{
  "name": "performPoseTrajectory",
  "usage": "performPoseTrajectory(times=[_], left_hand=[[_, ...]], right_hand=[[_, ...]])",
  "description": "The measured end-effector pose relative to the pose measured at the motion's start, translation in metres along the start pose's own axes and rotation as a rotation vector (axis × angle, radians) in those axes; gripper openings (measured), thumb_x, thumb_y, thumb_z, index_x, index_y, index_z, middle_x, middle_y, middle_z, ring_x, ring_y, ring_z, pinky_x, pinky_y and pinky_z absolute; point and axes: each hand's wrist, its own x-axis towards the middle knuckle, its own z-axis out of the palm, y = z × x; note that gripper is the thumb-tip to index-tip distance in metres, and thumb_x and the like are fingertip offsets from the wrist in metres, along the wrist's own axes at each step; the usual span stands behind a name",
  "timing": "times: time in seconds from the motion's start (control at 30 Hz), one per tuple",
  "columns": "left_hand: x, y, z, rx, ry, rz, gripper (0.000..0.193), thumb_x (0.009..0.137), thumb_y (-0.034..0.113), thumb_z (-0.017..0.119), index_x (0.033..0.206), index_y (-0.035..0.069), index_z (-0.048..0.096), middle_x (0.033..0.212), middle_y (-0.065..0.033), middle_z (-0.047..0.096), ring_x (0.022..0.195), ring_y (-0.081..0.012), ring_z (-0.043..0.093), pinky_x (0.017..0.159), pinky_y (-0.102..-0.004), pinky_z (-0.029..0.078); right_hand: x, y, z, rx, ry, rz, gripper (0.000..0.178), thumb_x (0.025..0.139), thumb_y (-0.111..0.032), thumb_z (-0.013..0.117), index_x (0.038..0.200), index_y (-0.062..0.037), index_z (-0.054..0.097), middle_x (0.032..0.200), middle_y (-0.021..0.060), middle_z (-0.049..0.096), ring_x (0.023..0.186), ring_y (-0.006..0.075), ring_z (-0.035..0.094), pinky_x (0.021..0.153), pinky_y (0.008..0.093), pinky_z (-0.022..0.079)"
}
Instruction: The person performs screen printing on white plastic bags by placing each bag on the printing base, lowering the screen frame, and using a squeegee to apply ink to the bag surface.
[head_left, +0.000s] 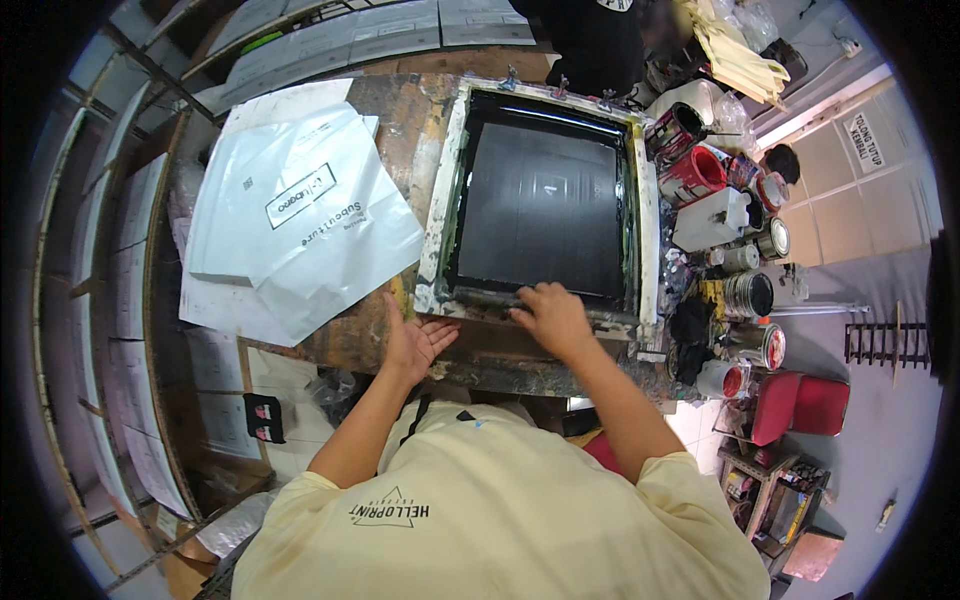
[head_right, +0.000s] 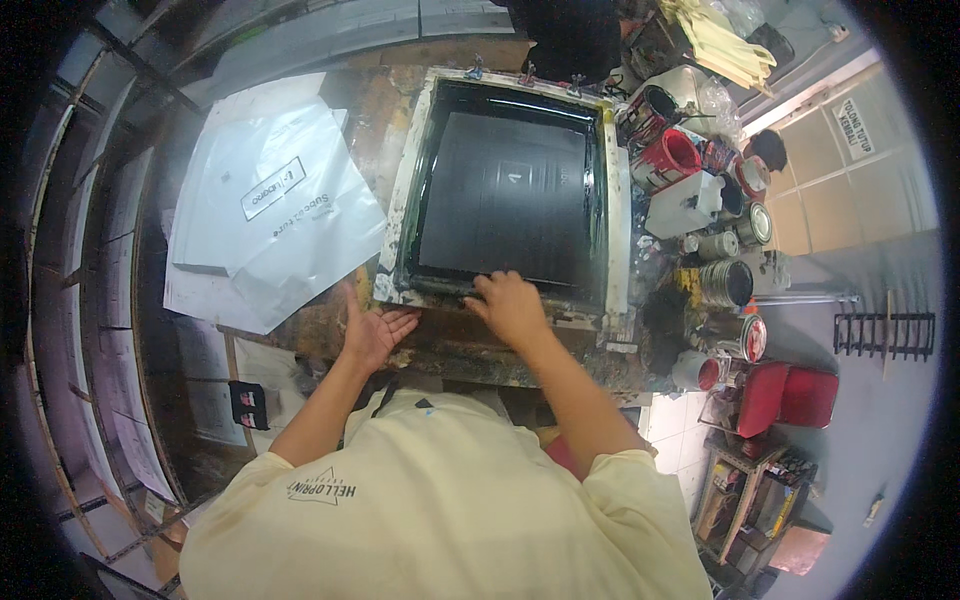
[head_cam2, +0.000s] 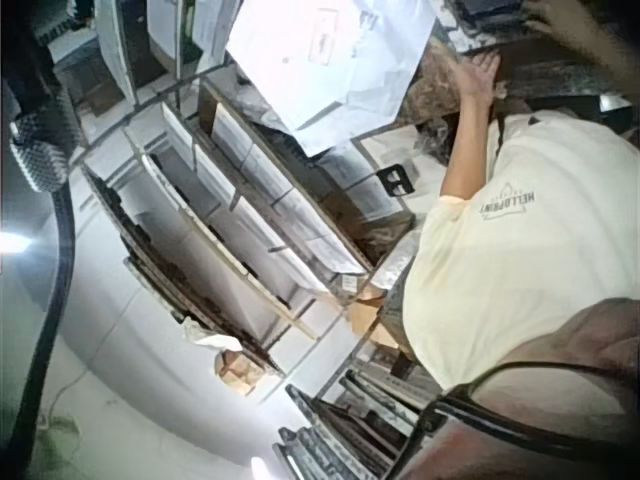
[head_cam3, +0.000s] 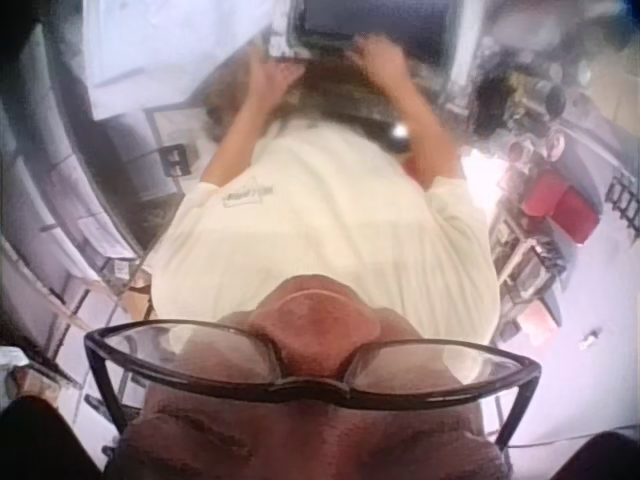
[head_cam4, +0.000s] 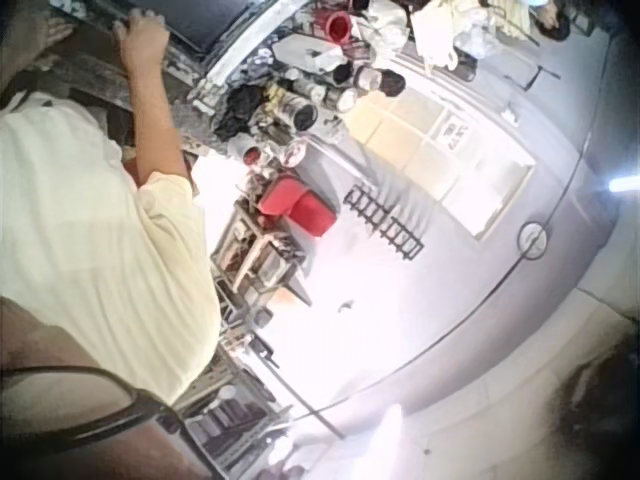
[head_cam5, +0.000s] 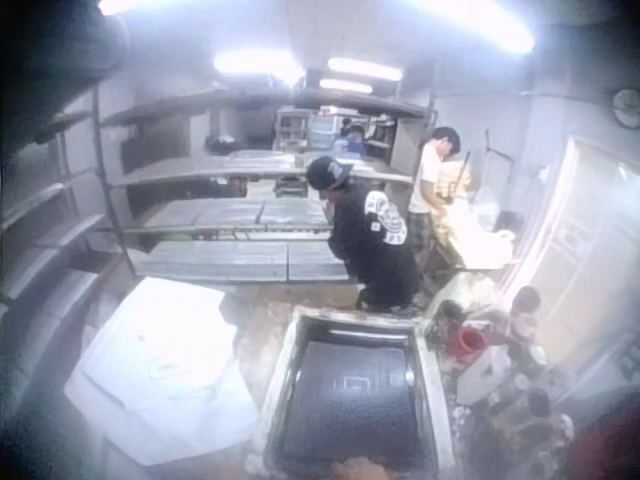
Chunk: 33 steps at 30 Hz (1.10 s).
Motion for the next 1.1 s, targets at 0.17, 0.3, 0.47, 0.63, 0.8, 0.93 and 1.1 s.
performPoseTrajectory(times=[0.17,0.3,0.47,0.63,0.8,0.93,1.1], left_hand=[[0.033,-0.008,-0.016,0.075,0.088,-0.089,0.13,0.078,0.102,0.026,0.152,-0.005,0.037,0.139,-0.0283,0.056,0.126,-0.0374,0.059,0.109,-0.0467,0.048],[0.035,-0.005,-0.016,0.057,0.145,-0.15,0.125,0.08,0.101,0.026,0.149,-0.002,0.042,0.133,-0.024,0.06,0.122,-0.0357,0.061,0.106,-0.046,0.05],[0.037,0.003,-0.016,-0.005,0.136,-0.197,0.121,0.084,0.098,0.026,0.149,-0.002,0.041,0.138,-0.0248,0.058,0.125,-0.0376,0.059,0.108,-0.0475,0.049],[0.042,-0.014,-0.028,0.028,0.18,-0.18,0.109,0.09,0.091,0.027,0.157,0.006,0.032,0.143,-0.0198,0.056,0.125,-0.0366,0.059,0.111,-0.0482,0.046],[0.026,0.0,-0.012,0.047,0.048,-0.12,0.1,0.096,0.085,0.03,0.156,0.005,0.032,0.142,-0.0227,0.054,0.129,-0.0347,0.057,0.112,-0.0489,0.046],[0.011,0.004,-0.005,0.113,0.035,-0.052,0.094,0.099,0.08,0.026,0.148,0.001,0.043,0.132,-0.0234,0.061,0.124,-0.0358,0.061,0.11,-0.0497,0.049],[0.005,-0.006,-0.019,0.115,-0.025,0.016,0.094,0.101,0.078,0.024,0.137,-0.005,0.049,0.124,-0.0277,0.065,0.119,-0.0373,0.065,0.109,-0.0489,0.05]], right_hand=[[-0.007,0.001,0.042,-0.063,0.082,-0.059,0.048,0.078,-0.028,0.083,0.12,-0.0101,0.067,0.102,0.0093,0.061,0.098,0.0313,0.06,0.082,0.0443,0.054],[0.043,0.034,0.046,-0.119,0.137,-0.08,0.055,0.074,-0.026,0.085,0.123,-0.0099,0.066,0.103,0.009,0.061,0.097,0.0315,0.059,0.081,0.0439,0.054],[0.176,0.102,0.032,-0.141,0.273,-0.064,0.053,0.074,-0.025,0.085,0.121,-0.0099,0.066,0.102,0.0086,0.061,0.096,0.032,0.059,0.08,0.0433,0.054],[0.28,0.165,-0.001,-0.202,0.167,-0.019,0.038,0.088,-0.039,0.075,0.116,-0.0141,0.07,0.102,0.0086,0.066,0.099,0.0333,0.065,0.083,0.0469,0.055],[0.336,0.205,-0.042,-0.104,0.118,-0.131,0.037,0.094,-0.045,0.067,0.108,-0.011,0.072,0.099,0.0127,0.071,0.1,0.0328,0.069,0.082,0.0484,0.054],[0.321,0.188,-0.029,-0.215,0.198,-0.053,0.037,0.092,-0.046,0.069,0.105,-0.012,0.07,0.094,0.0108,0.067,0.096,0.0336,0.067,0.078,0.0486,0.055],[0.242,0.131,-0.024,-0.2,0.111,0.016,0.038,0.093,-0.047,0.068,0.107,-0.0118,0.068,0.097,0.0124,0.07,0.098,0.0338,0.068,0.079,0.0487,0.056]])
